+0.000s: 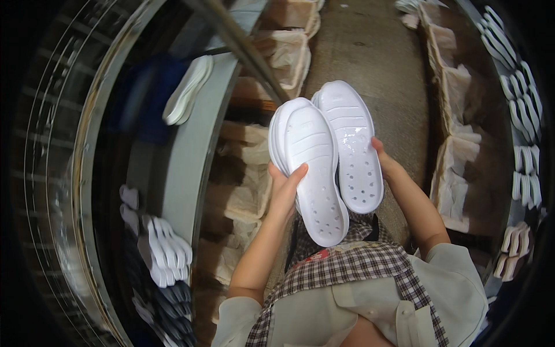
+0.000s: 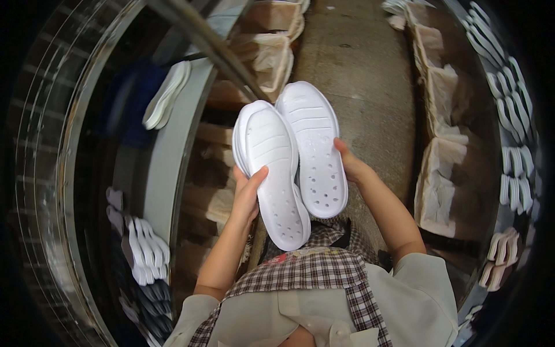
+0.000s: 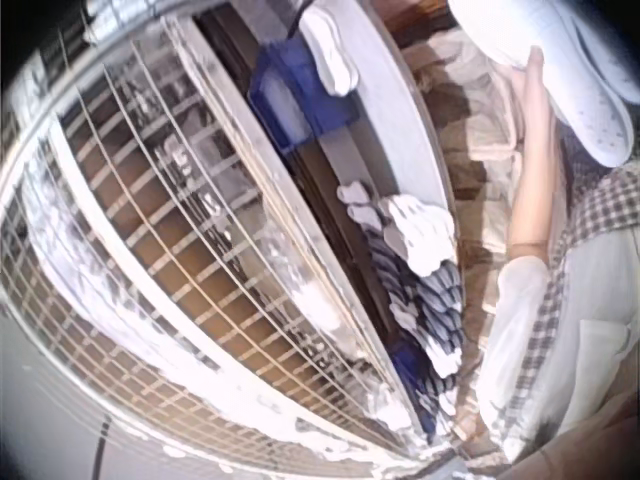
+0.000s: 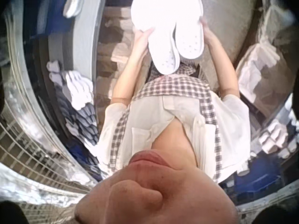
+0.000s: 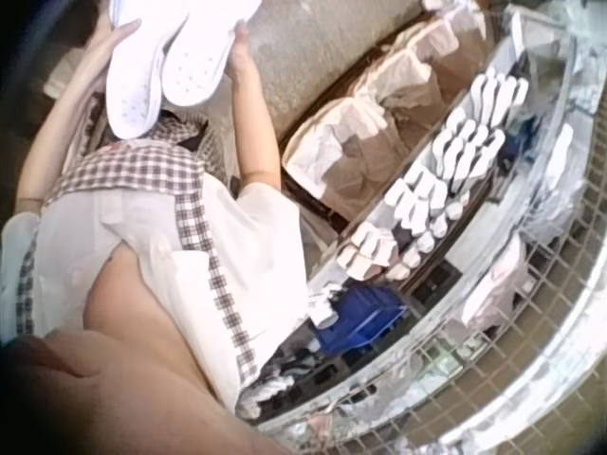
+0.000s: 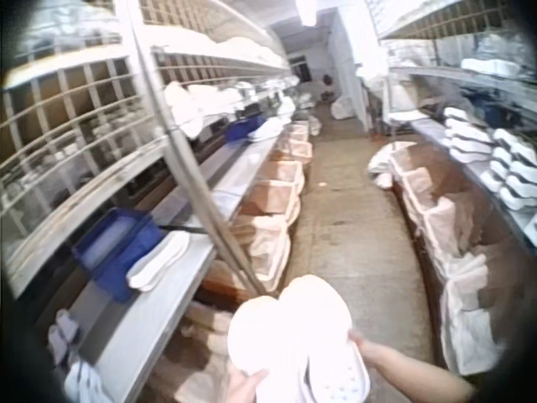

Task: The person repeatedly picks up white slipper uppers from a metal shelf, turns them over to view the sole, and places them into a large white sack on the floor. The person handles the items one at a time and in small stacks, moving between the shelf and the sack throughout the clip.

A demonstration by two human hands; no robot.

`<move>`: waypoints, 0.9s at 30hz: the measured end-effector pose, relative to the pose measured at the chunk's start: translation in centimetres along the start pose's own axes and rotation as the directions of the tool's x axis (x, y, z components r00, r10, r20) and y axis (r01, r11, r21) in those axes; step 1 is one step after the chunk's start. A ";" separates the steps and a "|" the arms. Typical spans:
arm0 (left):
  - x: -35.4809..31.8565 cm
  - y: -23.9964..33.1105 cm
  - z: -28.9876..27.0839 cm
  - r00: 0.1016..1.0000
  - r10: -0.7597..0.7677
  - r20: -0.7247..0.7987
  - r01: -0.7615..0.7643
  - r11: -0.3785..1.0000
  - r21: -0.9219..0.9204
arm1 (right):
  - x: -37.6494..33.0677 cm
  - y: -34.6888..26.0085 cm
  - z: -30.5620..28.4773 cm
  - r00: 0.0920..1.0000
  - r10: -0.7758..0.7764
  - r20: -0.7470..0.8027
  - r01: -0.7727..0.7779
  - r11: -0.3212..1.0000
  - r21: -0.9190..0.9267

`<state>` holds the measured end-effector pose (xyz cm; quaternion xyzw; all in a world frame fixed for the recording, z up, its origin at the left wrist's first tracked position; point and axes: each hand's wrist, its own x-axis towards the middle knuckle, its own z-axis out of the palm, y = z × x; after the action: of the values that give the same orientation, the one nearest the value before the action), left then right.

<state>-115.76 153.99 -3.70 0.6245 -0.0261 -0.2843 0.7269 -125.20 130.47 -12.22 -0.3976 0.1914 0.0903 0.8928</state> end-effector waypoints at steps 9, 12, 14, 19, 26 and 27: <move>14.3 -2.9 9.2 0.892 -0.285 0.351 0.302 0.953 0.006 | -0.2 -2.8 -11.2 0.882 -0.267 -0.389 0.435 0.780 0.449; 21.9 -3.4 10.6 0.834 -0.286 0.471 0.316 0.949 0.015 | 1.9 -4.7 -14.7 0.811 -0.272 -0.518 0.510 0.762 0.399; 28.6 -4.0 11.1 0.826 -0.277 0.491 0.349 0.935 -0.058 | 4.2 -6.1 -17.3 0.769 -0.251 -0.588 0.532 0.762 0.370; 52.2 -5.1 8.3 0.933 -0.305 0.194 0.346 0.908 -0.237 | 10.1 -10.5 -23.0 0.676 -0.143 -0.723 0.521 0.787 0.331; 80.6 -8.7 -5.1 0.766 0.199 -0.611 0.368 0.643 0.671 | 16.6 -11.6 -28.2 0.592 0.041 -0.805 0.450 0.812 0.373; 83.0 -9.7 -6.8 0.768 0.266 -0.582 0.470 0.383 0.795 | 17.6 -11.2 -29.1 0.593 0.063 -0.803 0.435 0.814 0.385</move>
<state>-47.36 122.50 -40.50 0.9731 0.1079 -0.0427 0.1990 -113.56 101.44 -29.70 -0.1428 0.5347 -0.2502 0.7944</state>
